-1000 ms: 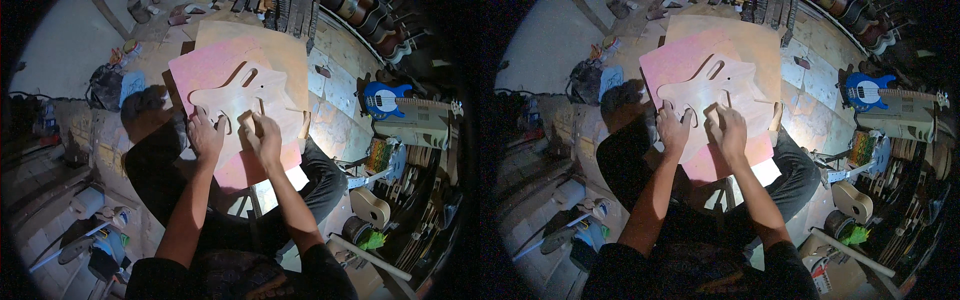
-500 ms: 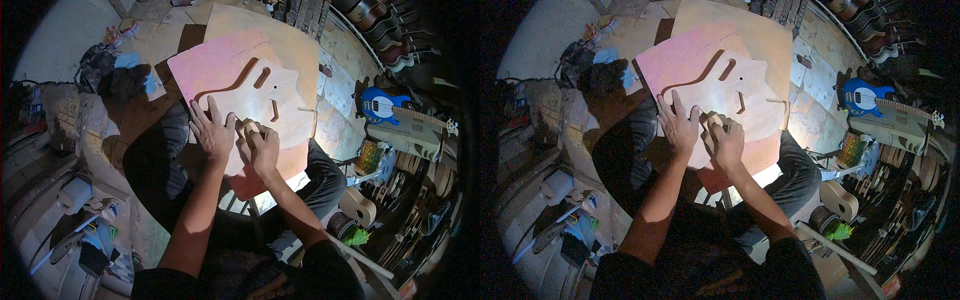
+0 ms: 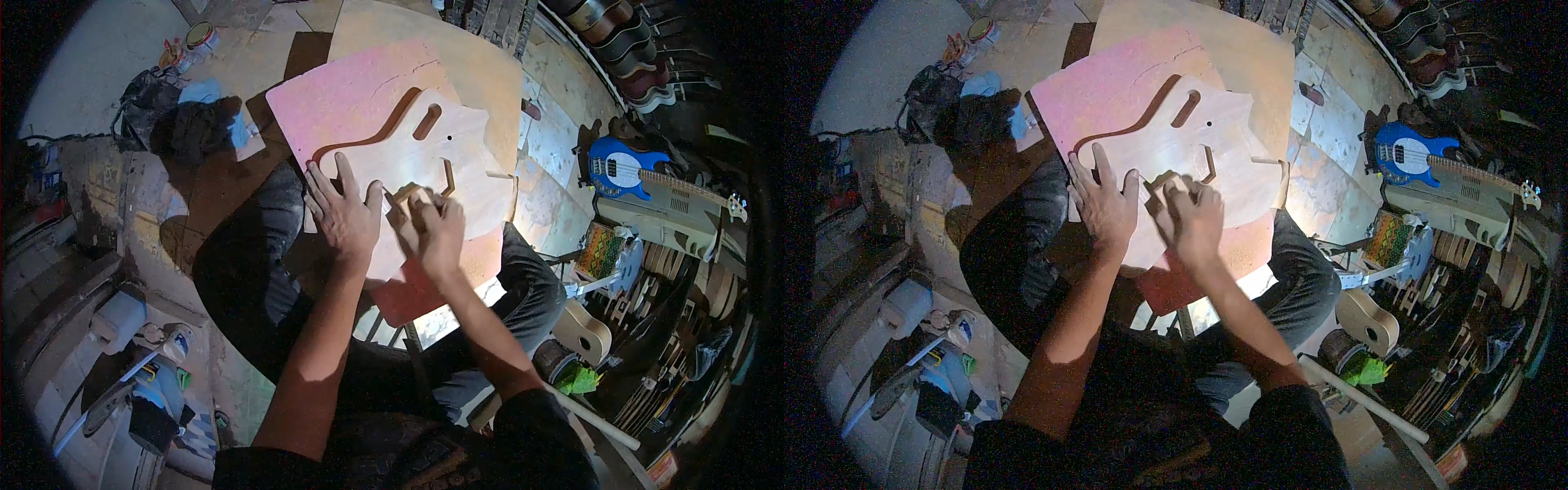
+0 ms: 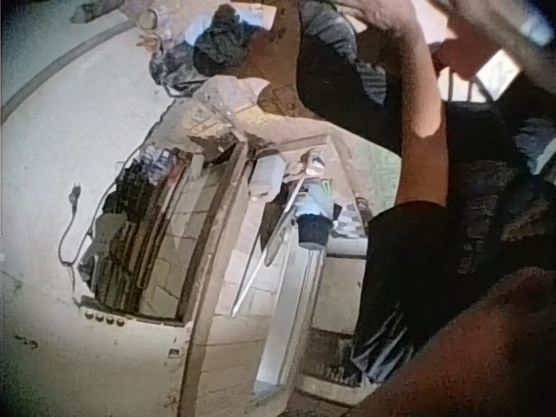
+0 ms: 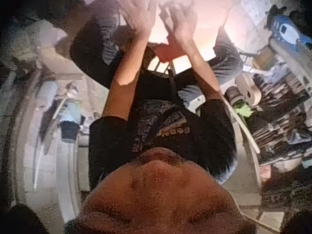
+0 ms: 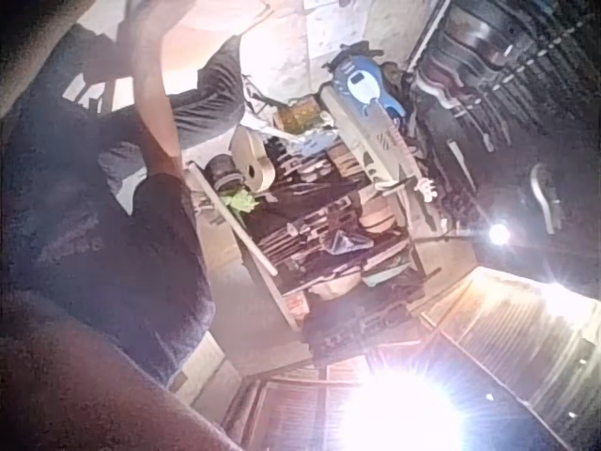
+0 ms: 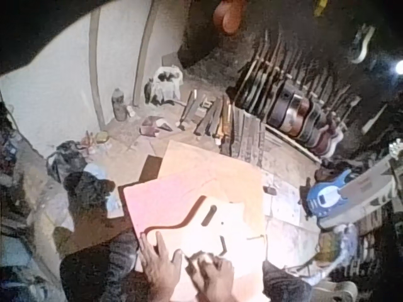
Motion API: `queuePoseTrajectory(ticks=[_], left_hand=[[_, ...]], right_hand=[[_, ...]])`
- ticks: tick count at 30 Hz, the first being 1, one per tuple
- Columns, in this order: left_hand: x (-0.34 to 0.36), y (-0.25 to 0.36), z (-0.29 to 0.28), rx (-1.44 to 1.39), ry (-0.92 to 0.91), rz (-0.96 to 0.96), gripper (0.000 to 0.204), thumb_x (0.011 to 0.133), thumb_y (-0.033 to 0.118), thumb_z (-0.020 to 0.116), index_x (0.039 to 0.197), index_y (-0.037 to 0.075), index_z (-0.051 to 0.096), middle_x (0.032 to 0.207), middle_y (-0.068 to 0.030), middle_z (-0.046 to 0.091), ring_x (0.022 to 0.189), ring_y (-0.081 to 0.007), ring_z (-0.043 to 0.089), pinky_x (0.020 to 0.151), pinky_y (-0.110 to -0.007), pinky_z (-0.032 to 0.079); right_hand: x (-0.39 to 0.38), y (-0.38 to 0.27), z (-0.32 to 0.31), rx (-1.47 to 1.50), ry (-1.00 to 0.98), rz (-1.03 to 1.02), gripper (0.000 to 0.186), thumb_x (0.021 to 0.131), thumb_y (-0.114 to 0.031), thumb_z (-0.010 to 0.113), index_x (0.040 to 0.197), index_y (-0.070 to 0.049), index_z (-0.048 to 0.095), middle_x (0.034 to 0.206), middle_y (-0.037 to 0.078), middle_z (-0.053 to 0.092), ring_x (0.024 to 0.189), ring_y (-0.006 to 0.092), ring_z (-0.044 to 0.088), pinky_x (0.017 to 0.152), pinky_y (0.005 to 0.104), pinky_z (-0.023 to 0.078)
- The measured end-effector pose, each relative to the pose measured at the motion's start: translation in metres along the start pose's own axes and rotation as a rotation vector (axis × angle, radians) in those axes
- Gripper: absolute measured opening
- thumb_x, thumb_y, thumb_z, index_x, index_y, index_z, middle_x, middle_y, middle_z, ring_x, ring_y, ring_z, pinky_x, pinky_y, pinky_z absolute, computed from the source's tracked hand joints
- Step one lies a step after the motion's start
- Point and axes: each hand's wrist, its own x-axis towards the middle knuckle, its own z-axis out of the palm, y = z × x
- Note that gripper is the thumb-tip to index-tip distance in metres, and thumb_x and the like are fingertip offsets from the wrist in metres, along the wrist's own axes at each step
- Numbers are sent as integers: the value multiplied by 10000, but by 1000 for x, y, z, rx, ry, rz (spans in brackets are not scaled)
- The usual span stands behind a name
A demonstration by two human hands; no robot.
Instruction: The person sands a wooden guitar body by hand using a sanding block, rubbing it over the front surface and along the edges.
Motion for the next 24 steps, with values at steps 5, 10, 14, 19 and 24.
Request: queuePoseTrajectory(ticks=[5,10,14,19,24], left_hand=[[-2,1,0,2,-14,1,878,987,519,666,1665,101,298,1654,-408,205,1539,-553,248,1206,-701,260],[3,1,1,-20,11,2,863,987,510,667,1658,97,317,1647,-415,211,1538,-554,250,1204,-695,266],[1,1,0,-17,1,3,858,994,507,660,1659,90,313,1646,-417,210,1542,-547,247,1209,-694,255],[1,5,-1,-25,-27,4,861,997,508,655,1664,92,304,1647,-413,207,1552,-540,224,1216,-696,239],[2,3,-1,-25,-31,-17,870,997,515,652,1671,98,291,1651,-409,200,1553,-540,220,1223,-687,235]], right_hand=[[6,13,16,342,7,597,344,823,-222,840,1106,-48,752,1078,240,679,990,417,615,885,492,489],[35,22,-5,154,46,261,260,880,-171,807,1087,-32,733,1010,235,656,975,416,612,840,509,471],[-11,0,-4,47,-43,-9,228,916,-197,765,1086,-47,739,1039,233,656,952,419,605,821,517,479],[0,20,15,256,31,512,266,882,-186,751,1128,-85,740,1132,230,661,1085,406,604,898,509,471],[25,26,-4,28,-54,210,289,927,-208,708,1187,-81,721,1112,221,640,1074,408,584,908,505,470]])
